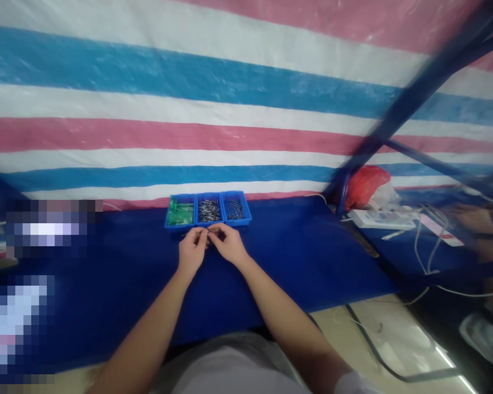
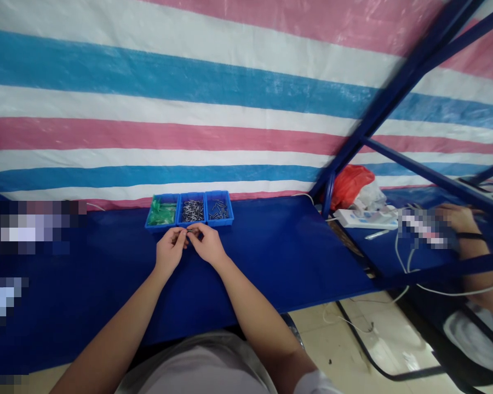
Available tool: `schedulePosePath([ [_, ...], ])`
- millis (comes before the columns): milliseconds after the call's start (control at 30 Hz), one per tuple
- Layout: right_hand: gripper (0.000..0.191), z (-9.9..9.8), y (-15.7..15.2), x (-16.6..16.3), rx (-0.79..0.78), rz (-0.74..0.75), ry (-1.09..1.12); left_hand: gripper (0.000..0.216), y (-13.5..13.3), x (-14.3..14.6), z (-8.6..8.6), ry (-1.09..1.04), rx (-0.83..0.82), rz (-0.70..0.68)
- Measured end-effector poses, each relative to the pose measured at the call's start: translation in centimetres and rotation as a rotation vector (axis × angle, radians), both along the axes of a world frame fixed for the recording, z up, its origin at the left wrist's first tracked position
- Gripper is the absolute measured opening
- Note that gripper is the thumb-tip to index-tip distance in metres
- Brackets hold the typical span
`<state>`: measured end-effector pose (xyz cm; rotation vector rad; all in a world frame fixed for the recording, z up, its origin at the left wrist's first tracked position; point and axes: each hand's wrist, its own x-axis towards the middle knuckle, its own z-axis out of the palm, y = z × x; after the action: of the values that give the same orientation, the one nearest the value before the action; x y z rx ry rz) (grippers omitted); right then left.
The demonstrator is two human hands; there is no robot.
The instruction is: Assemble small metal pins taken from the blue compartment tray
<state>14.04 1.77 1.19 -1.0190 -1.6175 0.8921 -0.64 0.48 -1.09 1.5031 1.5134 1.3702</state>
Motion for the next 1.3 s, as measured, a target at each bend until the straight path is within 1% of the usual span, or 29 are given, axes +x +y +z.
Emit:
schedulePosePath([
  [167,0.014,-0.04,0.08,0.03,0.004,-0.024,-0.037,0.033,-0.09,0.05,0.21,0.001,-0.011,-0.006],
  [500,0.014,-0.05,0.1,0.05,-0.021,-0.012,-0.04,0.033,-0.13,0.03,0.29,-0.027,-0.008,-0.017],
  [767,0.019,0.22,0.01,0.09,-0.025,-0.028,-0.089,0.032,-0.15,0.13,0.29,-0.105,0.008,-0.026],
  [967,0.021,0.37,-0.07,0.09,-0.03,-0.029,-0.113,0.03,-0.11,0.05,0.21,-0.037,-0.007,-0.027],
  [1067,0.018,0.3,-0.08,0.01,-0.03,-0.033,-0.083,0.029,-0.07,0.04,0.12,-0.006,-0.011,-0.011],
  [1200,0.015,0.16,-0.07,-0.08,-0.01,-0.023,-0.03,0.03,-0.08,0.09,0.17,-0.013,-0.014,0.007],
  [1300,0.014,0.12,-0.06,-0.05,-0.002,-0.024,-0.041,0.031,-0.13,0.13,0.29,-0.03,-0.015,-0.002],
])
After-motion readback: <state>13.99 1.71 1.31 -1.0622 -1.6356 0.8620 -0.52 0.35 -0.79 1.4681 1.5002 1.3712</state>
